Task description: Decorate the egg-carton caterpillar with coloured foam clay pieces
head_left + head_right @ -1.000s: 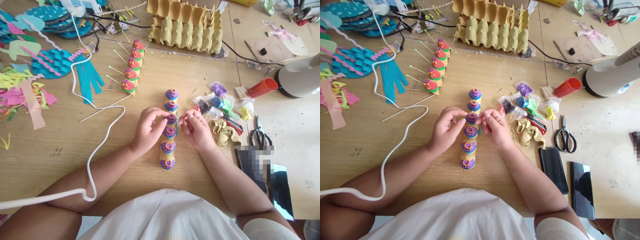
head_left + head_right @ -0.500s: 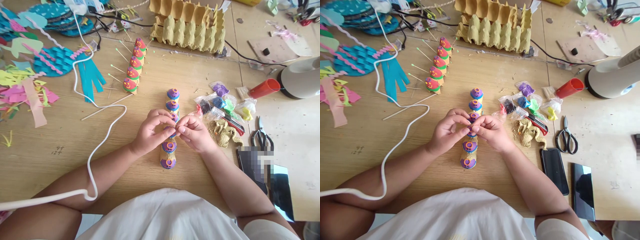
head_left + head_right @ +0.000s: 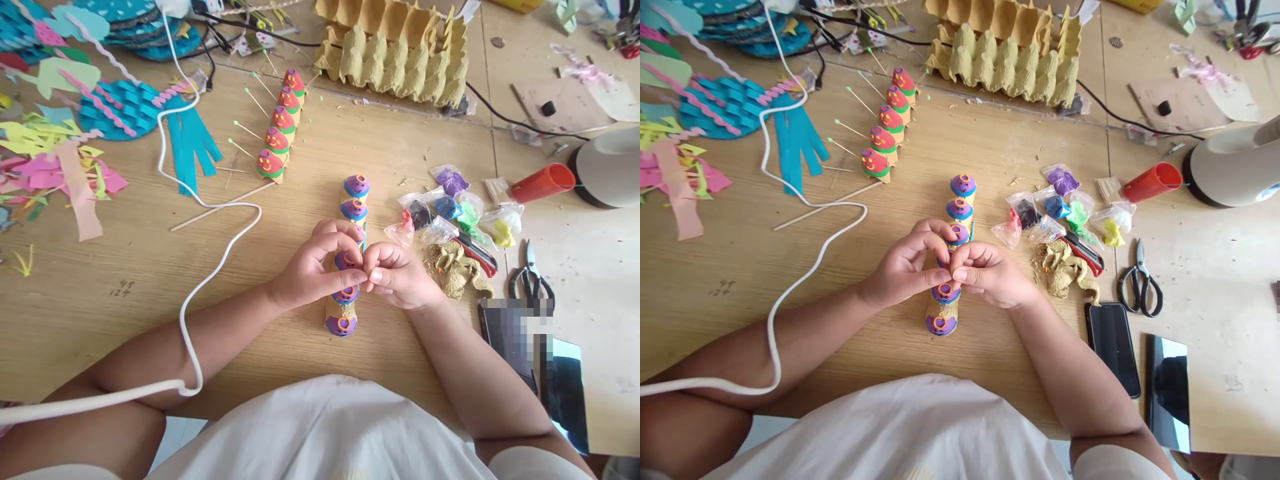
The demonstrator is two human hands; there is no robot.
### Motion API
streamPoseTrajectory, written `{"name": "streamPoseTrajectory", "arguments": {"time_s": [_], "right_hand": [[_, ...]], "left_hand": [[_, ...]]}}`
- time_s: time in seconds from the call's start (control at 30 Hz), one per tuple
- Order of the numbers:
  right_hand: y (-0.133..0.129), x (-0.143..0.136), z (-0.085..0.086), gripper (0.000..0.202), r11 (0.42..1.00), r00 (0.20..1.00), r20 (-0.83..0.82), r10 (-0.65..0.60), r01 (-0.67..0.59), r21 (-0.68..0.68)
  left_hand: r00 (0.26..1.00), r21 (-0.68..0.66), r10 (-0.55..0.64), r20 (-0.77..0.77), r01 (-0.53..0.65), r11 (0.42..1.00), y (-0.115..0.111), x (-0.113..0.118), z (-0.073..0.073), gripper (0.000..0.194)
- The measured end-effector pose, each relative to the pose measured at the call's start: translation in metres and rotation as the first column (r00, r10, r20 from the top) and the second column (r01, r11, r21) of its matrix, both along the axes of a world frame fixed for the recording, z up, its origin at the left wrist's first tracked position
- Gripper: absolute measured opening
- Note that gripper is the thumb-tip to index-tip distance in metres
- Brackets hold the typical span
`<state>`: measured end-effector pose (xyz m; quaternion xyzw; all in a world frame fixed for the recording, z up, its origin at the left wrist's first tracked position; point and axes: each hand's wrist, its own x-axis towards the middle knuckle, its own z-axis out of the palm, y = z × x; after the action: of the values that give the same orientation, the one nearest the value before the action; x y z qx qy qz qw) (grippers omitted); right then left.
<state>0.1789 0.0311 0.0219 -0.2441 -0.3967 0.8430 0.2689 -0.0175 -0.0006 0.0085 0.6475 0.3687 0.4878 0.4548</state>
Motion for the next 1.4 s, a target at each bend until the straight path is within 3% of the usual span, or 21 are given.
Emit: {"name": "streamPoseTrajectory", "arguments": {"time_s": [0.3, 0.5, 0.6, 0.8, 0.9, 1.03, 1.4], "right_hand": [[0.000, 0.002, -0.002, 0.045, 0.999, 0.999, 0.045, 0.028, -0.026, -0.047], [0.004, -0.004, 0.004, 0.045, 0.982, 0.975, 0.115, -0.189, 0.190, 0.003], [0.004, -0.004, 0.006, 0.047, 0.976, 0.968, 0.130, -0.215, 0.217, 0.001], [0.003, 0.001, -0.002, 0.044, 0.997, 0.997, 0.036, -0.068, 0.069, -0.028], [0.002, 0.002, -0.005, 0.044, 0.998, 0.999, -0.019, 0.041, -0.042, -0.037], [0.000, 0.003, -0.006, 0.041, 0.983, 0.984, -0.077, 0.162, -0.167, -0.074], [-0.004, 0.002, -0.003, 0.051, 0.975, 0.981, -0.030, 0.191, -0.193, -0.107]], "left_hand": [[1.000, -0.003, -0.007, 0.011, 0.007, 1.000, -0.001, 0.001, 0.000, 0.023], [0.999, -0.022, 0.041, 0.011, -0.041, 0.999, 0.000, 0.002, 0.002, 0.018], [0.998, -0.040, 0.067, 0.013, -0.067, 0.997, 0.001, 0.002, 0.001, 0.016], [0.999, -0.039, 0.031, 0.042, -0.029, 0.999, 0.002, 0.001, -0.001, 0.019], [0.999, 0.001, -0.035, -0.012, 0.035, 0.999, 0.000, 0.000, -0.001, 0.027], [0.993, 0.013, -0.077, -0.085, 0.078, 0.997, -0.004, 0.000, 0.005, 0.018], [0.995, 0.104, -0.047, -0.088, 0.056, 0.993, -0.007, 0.005, 0.014, 0.011]]}}
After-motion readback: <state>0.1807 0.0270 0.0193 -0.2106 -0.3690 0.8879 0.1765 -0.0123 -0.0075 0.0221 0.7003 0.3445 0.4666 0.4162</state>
